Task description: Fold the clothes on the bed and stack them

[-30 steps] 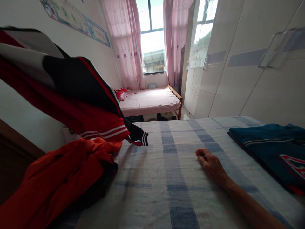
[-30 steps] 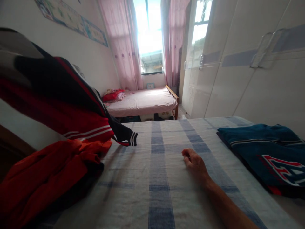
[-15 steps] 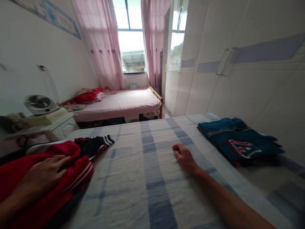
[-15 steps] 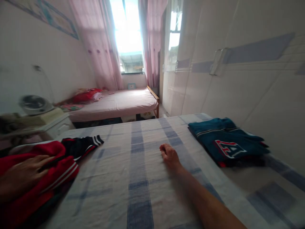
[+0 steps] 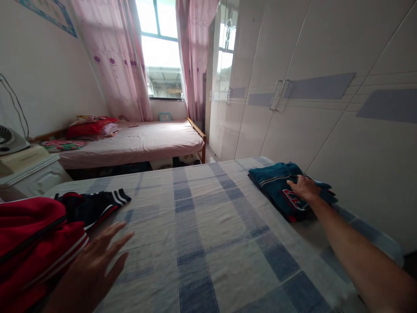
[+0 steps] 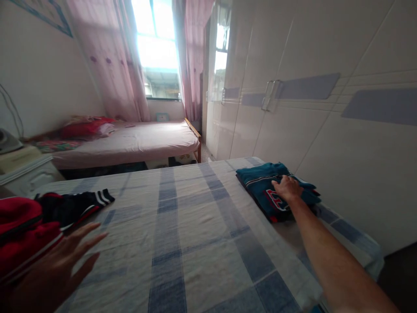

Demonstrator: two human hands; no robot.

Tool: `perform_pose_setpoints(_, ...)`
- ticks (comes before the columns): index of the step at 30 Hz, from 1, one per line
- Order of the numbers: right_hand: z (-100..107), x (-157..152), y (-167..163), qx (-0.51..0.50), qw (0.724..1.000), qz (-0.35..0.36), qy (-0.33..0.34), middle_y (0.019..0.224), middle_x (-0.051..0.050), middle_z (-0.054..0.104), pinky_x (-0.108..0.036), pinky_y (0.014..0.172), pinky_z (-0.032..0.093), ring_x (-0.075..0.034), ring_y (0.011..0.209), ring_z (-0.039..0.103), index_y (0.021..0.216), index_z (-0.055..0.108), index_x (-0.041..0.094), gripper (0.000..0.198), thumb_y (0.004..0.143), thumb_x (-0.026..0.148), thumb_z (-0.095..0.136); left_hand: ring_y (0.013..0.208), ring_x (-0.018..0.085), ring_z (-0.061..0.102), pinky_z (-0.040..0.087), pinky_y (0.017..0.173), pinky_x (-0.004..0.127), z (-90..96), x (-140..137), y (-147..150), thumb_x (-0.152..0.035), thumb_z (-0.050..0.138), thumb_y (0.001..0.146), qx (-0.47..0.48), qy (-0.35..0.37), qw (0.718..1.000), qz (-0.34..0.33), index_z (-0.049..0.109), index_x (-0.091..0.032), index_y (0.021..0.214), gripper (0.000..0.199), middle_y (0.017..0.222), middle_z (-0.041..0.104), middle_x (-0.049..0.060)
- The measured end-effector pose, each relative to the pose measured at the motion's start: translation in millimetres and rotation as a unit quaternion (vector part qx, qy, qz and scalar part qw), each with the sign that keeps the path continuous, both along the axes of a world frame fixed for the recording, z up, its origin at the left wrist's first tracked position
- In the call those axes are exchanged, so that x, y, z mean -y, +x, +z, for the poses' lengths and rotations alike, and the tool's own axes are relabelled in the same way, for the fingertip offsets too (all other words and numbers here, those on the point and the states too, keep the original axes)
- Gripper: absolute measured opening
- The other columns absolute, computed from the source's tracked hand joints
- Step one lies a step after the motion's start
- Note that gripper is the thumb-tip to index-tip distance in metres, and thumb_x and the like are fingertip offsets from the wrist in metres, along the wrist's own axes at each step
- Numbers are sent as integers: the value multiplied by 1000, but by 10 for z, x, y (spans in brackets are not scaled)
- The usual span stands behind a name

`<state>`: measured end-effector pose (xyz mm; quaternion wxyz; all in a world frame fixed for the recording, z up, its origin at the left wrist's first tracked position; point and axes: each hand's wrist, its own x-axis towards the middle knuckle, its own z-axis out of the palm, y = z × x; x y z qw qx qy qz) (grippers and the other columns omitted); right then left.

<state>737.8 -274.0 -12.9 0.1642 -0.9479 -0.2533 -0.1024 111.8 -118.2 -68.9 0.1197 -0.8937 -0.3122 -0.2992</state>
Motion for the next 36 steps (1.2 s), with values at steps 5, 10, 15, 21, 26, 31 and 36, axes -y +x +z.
perform_pose_setpoints(5, -140, -14, 273, 15, 993, 90, -75, 132, -18, 53, -52, 96, 35, -34, 125, 42, 127, 55, 16, 50, 88, 42, 39, 115, 29, 56, 54, 87, 44, -308, 177, 275, -27, 48, 86, -39, 22, 998, -34, 59, -22, 114, 31, 130, 53, 13)
perform_pose_setpoints(10, -56, -117, 320, 10, 995, 67, -77, 107, -25, 64, -56, 76, 40, -43, 102, 57, 105, 66, 16, 56, 80, 61, 42, 114, 29, 57, 55, 86, 44, -367, 219, 301, -23, 47, 87, -20, 6, 1000, -12, 60, -19, 111, 28, 127, 54, 16)
perform_pose_setpoints(15, 68, -151, 125, 46, 993, 86, -58, 83, -18, 66, -46, 67, 42, -37, 80, 63, 104, 62, 17, 50, 83, 57, 42, 116, 29, 55, 54, 88, 45, -355, 255, 343, -21, 47, 87, -10, -7, 1000, 5, 61, -18, 109, 26, 128, 53, 16)
perform_pose_setpoints(21, 568, -541, -785, 83, 961, 248, 90, 85, -12, 66, -38, 74, 45, -29, 80, 63, 101, 58, 17, 34, 84, 44, 48, 118, 28, 54, 52, 92, 44, -378, 253, 348, -22, 47, 87, 13, -40, 999, 10, 62, -20, 107, 25, 128, 54, 14)
perform_pose_setpoints(26, 1452, -761, -1723, 90, 908, 314, 261, 81, -6, 63, -31, 69, 46, -19, 74, 60, 101, 58, 18, 30, 86, 42, 48, 119, 28, 53, 51, 93, 44, -378, 269, 340, -22, 48, 87, 26, -66, 997, 15, 64, -20, 105, 25, 129, 54, 14)
perform_pose_setpoints(31, 2028, -747, -2302, 170, 808, 405, 392, 87, -2, 58, -27, 71, 44, -16, 81, 57, 102, 55, 24, 31, 90, 49, 41, 122, 26, 51, 50, 96, 42, -281, 309, 330, -22, 46, 89, 80, -99, 992, 18, 54, -22, 121, 34, 135, 49, 12)
perform_pose_setpoints(36, 1302, -1031, -2632, 49, 861, 451, 228, 79, -3, 63, -28, 64, 43, -17, 70, 59, 95, 55, 21, 26, 87, 44, 49, 130, 22, 41, 38, 107, 43, -104, 383, 259, -18, 39, 92, 213, -76, 973, 53, 34, -26, 138, 47, 140, 40, 10)
